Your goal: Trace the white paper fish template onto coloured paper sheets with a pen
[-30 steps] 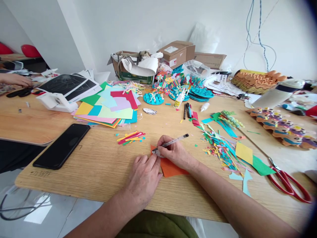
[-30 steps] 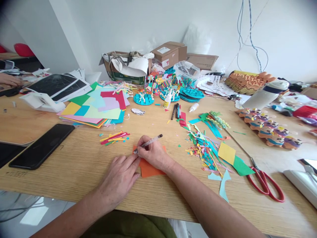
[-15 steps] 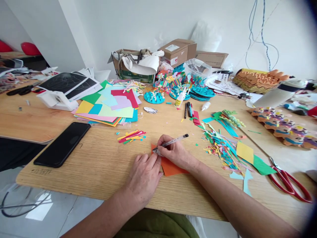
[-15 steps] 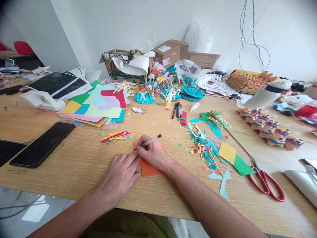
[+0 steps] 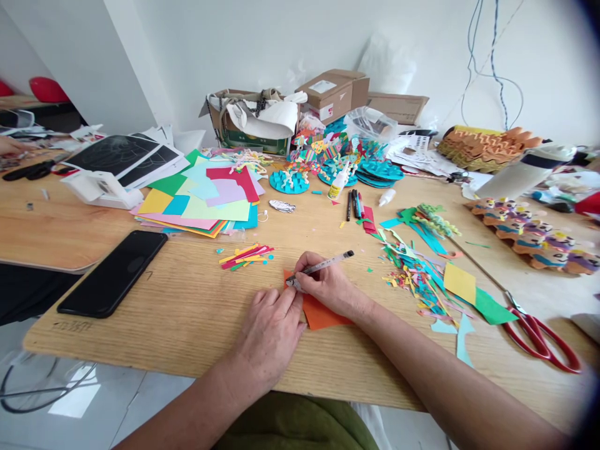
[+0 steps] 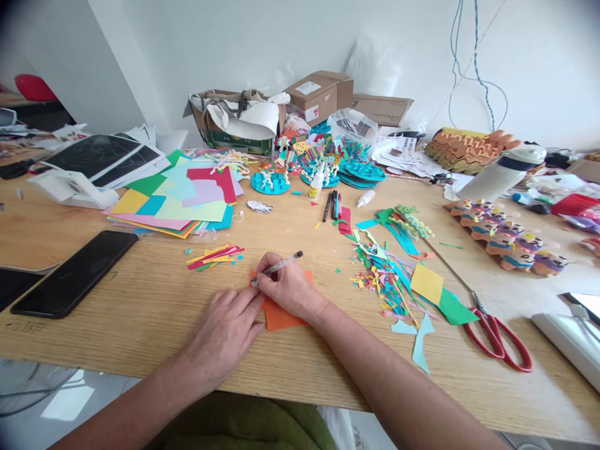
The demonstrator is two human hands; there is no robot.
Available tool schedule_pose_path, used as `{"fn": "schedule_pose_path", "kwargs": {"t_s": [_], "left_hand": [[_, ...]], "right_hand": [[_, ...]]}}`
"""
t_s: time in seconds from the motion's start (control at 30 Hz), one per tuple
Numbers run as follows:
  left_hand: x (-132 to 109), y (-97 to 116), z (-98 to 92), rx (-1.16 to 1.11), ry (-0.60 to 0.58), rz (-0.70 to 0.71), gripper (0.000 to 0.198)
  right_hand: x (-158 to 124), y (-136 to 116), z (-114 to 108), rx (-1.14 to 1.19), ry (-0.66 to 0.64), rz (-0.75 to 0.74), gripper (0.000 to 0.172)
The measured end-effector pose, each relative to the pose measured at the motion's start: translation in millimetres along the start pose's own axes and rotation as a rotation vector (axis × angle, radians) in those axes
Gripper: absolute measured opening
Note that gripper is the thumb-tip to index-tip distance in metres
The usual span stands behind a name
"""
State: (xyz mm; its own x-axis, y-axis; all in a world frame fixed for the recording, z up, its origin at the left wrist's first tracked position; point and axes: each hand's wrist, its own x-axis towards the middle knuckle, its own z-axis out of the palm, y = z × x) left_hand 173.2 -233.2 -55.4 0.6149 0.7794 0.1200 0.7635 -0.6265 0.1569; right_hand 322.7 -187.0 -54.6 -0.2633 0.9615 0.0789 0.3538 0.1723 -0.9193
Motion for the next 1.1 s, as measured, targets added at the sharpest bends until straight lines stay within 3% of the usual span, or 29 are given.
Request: {"fn": "schedule_pose_path", "kwargs": {"t_s": [0.47, 0.73, 1.1], "left_hand": [[0.5, -0.1, -0.8, -0.009, 0.001, -0.004, 0.042], [0.0, 0.2, -1.2, -0.006, 0.005, 0.002, 0.042], [0.6, 1.4, -4.0, 0.003, -0.016, -0.001, 0.038]], "right_hand": [[0.4, 1.3, -1.7, -0.040, 0.034, 0.016, 0.005], [-2.4, -3.7, -3.4, 0.104, 0.007, 0.054, 0.002], [-2.4, 0.3, -0.7, -0.026, -0.007, -0.020, 0.003]]}}
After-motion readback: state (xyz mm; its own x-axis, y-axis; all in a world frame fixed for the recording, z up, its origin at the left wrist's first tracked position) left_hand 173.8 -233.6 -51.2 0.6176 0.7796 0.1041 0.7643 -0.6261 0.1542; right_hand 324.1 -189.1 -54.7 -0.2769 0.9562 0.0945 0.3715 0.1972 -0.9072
